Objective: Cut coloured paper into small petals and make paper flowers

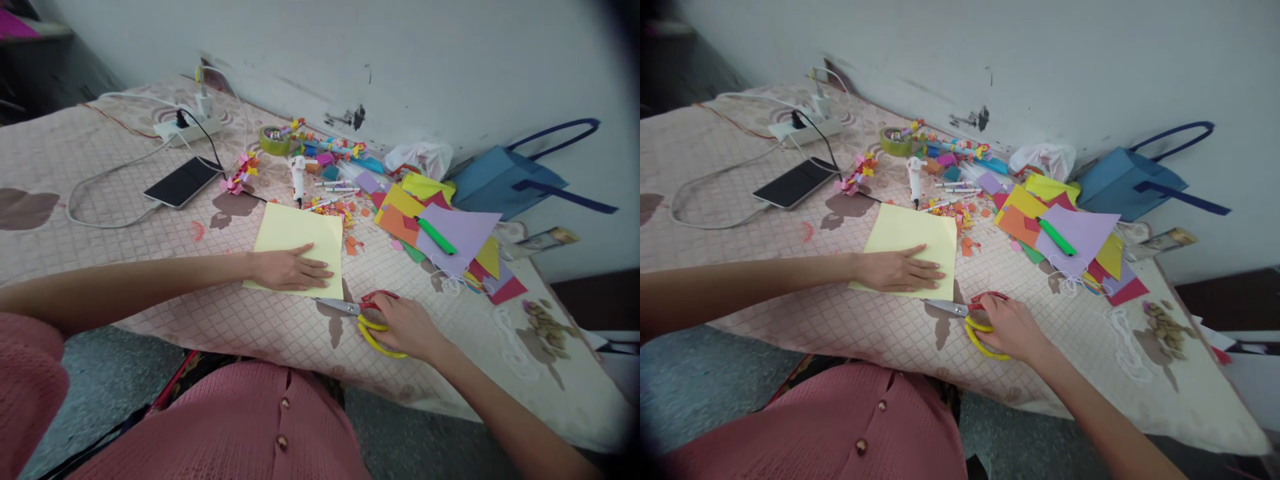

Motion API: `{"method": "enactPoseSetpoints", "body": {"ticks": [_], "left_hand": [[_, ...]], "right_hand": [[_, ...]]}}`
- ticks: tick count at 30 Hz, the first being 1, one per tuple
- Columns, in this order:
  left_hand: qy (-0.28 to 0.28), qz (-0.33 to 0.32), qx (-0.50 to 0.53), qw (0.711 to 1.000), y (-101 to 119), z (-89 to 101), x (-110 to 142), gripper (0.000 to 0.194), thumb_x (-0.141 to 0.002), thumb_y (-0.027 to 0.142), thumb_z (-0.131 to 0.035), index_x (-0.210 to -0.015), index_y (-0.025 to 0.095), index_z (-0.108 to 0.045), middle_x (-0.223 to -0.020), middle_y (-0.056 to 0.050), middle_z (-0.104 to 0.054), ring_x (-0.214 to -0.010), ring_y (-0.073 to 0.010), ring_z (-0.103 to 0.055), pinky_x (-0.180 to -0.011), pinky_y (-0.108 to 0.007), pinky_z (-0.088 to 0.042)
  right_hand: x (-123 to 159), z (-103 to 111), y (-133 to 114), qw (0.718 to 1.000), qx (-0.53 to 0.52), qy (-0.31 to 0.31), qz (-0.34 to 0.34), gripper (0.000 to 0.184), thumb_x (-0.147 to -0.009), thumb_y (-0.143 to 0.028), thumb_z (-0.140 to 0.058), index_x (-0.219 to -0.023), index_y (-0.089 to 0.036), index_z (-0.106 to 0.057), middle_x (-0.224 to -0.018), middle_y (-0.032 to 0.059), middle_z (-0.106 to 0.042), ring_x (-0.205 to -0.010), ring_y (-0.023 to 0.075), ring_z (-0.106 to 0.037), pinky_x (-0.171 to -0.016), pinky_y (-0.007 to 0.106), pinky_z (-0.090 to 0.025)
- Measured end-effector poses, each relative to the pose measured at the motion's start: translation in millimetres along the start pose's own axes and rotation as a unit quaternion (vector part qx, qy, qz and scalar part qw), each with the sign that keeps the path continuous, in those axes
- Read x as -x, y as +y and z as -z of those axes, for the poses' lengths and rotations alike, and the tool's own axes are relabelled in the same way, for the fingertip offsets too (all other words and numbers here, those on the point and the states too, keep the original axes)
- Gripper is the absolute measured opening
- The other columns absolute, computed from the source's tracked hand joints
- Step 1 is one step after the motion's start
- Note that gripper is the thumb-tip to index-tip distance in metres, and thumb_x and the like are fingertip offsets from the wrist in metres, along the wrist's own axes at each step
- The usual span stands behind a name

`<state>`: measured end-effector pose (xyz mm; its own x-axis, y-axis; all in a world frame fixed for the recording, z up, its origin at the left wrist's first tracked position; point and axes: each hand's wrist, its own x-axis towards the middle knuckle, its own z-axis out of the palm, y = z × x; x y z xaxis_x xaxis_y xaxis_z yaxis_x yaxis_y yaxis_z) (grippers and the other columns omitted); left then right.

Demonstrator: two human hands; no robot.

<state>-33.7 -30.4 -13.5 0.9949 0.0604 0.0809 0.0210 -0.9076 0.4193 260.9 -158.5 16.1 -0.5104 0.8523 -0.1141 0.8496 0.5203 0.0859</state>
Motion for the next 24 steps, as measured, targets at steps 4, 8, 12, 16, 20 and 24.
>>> {"method": "enactPoseSetpoints", "body": {"ticks": [4,8,12,16,20,24], "left_hand": [[0.009,-0.004,-0.003,1.000,-0.3,0.0,-0.3,0.047,-0.095,0.027,-0.035,-0.141,0.032,-0.032,-0.149,0.001,-0.032,-0.139,-0.0171,-0.024,-0.114,-0.043,0.011],[0.016,-0.020,-0.019,0.999,-2.1,-1.8,1.1,0.047,-0.095,0.028,-0.034,-0.142,0.030,-0.031,-0.148,-0.001,-0.032,-0.139,-0.0178,-0.025,-0.114,-0.044,0.011],[0.004,-0.015,-0.032,0.999,-2.7,-2.0,0.8,0.047,-0.095,0.027,-0.033,-0.142,0.031,-0.029,-0.149,0.000,-0.030,-0.139,-0.0173,-0.023,-0.113,-0.044,0.012],[0.004,-0.020,-0.042,0.999,-2.2,-1.1,0.5,0.047,-0.096,0.027,-0.032,-0.143,0.029,-0.028,-0.149,-0.001,-0.030,-0.139,-0.0181,-0.023,-0.113,-0.045,0.011],[0.002,-0.020,-0.042,0.999,-1.8,-0.9,0.7,0.047,-0.096,0.028,-0.032,-0.143,0.029,-0.028,-0.149,0.000,-0.029,-0.140,-0.0182,-0.022,-0.113,-0.045,0.013],[0.000,-0.007,-0.020,1.000,-2.2,-1.1,0.5,0.047,-0.095,0.028,-0.034,-0.142,0.031,-0.031,-0.149,0.001,-0.030,-0.139,-0.0175,-0.023,-0.113,-0.043,0.013]], "right_hand": [[-1.8,-1.0,-0.5,1.000,-0.004,-0.003,0.000,0.030,-0.080,-0.042,-0.055,-0.100,-0.019,-0.049,-0.087,0.0069,-0.068,-0.074,0.0241,-0.065,-0.060,0.031,-0.042],[-0.4,-2.1,0.4,1.000,-0.016,-0.009,0.005,0.031,-0.080,-0.041,-0.056,-0.101,-0.018,-0.049,-0.087,0.0068,-0.068,-0.075,0.0236,-0.065,-0.062,0.031,-0.043],[0.7,-2.6,0.8,1.000,-0.015,-0.001,0.006,0.030,-0.078,-0.040,-0.058,-0.098,-0.019,-0.050,-0.086,0.0061,-0.068,-0.075,0.0230,-0.065,-0.061,0.031,-0.042],[-3.2,-1.7,-2.6,1.000,-0.022,0.006,0.004,0.031,-0.080,-0.041,-0.056,-0.100,-0.019,-0.050,-0.088,0.0068,-0.068,-0.075,0.0227,-0.065,-0.061,0.030,-0.042],[-5.4,-1.1,-4.7,1.000,-0.018,0.002,0.007,0.031,-0.080,-0.041,-0.055,-0.100,-0.018,-0.049,-0.089,0.0072,-0.068,-0.075,0.0230,-0.065,-0.061,0.030,-0.042],[-2.9,-1.6,-3.6,1.000,-0.021,-0.001,0.012,0.031,-0.080,-0.041,-0.056,-0.099,-0.018,-0.049,-0.088,0.0062,-0.068,-0.076,0.0227,-0.065,-0.062,0.030,-0.043]]}}
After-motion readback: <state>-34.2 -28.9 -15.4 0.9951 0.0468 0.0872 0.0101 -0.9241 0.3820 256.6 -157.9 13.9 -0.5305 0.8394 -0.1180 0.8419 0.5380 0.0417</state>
